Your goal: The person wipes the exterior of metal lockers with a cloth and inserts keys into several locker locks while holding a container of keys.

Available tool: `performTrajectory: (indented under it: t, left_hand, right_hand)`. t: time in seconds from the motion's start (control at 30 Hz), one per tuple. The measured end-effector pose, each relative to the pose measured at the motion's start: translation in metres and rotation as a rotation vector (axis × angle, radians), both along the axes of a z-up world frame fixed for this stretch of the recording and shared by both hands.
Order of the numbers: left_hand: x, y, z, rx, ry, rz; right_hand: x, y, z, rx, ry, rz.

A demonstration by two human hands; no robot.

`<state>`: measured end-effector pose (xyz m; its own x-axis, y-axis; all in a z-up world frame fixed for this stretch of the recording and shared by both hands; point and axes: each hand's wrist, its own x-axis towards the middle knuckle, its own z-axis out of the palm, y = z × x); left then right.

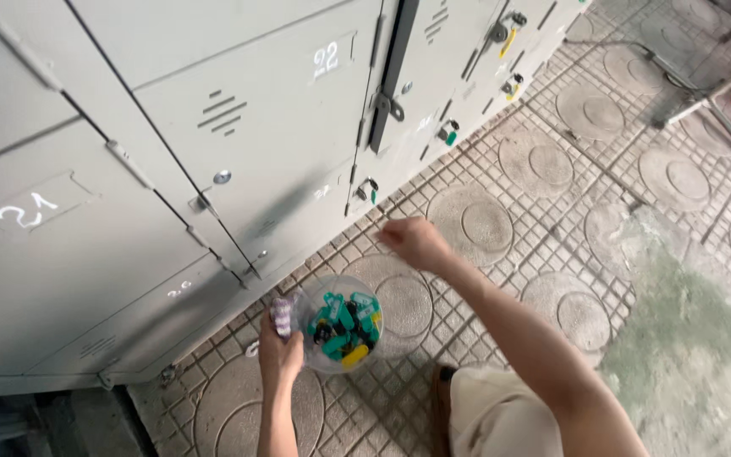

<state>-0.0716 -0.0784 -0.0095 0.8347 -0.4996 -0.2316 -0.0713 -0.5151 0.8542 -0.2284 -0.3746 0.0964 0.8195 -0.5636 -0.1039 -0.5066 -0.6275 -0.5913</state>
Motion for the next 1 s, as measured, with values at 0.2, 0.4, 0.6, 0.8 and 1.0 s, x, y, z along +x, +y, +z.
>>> performTrajectory:
  t: [0.2,0.4,0.6,0.8,1.0]
  left_hand:
    - [-0.034,-0.079,-0.013,0.088,-0.107,-0.035]
    - [-0.054,-0.197,-0.021,0.244,-0.045,0.028]
    - [-0.056,-0.269,-0.055,0.296,-0.065,0.086]
    - [-0.072,-0.32,-0.036,0.467,-0.156,0.14]
    - [-0.071,-0.324,0.044,0.571,0.026,0.135]
  right_hand:
    - [0.001,-0.116,-0.101,-0.053,0.032,-0.231]
    - [0.075,-0.194,-0.203,-0.101,-0.19,-0.248]
    - [0.103,-0.234,-0.244,-0.104,-0.227,-0.174]
    - [0.1,-0.26,-0.253,-0.092,-0.218,-0.103]
    - [0.092,-0.27,-0.248,-0.158,-0.24,-0.046]
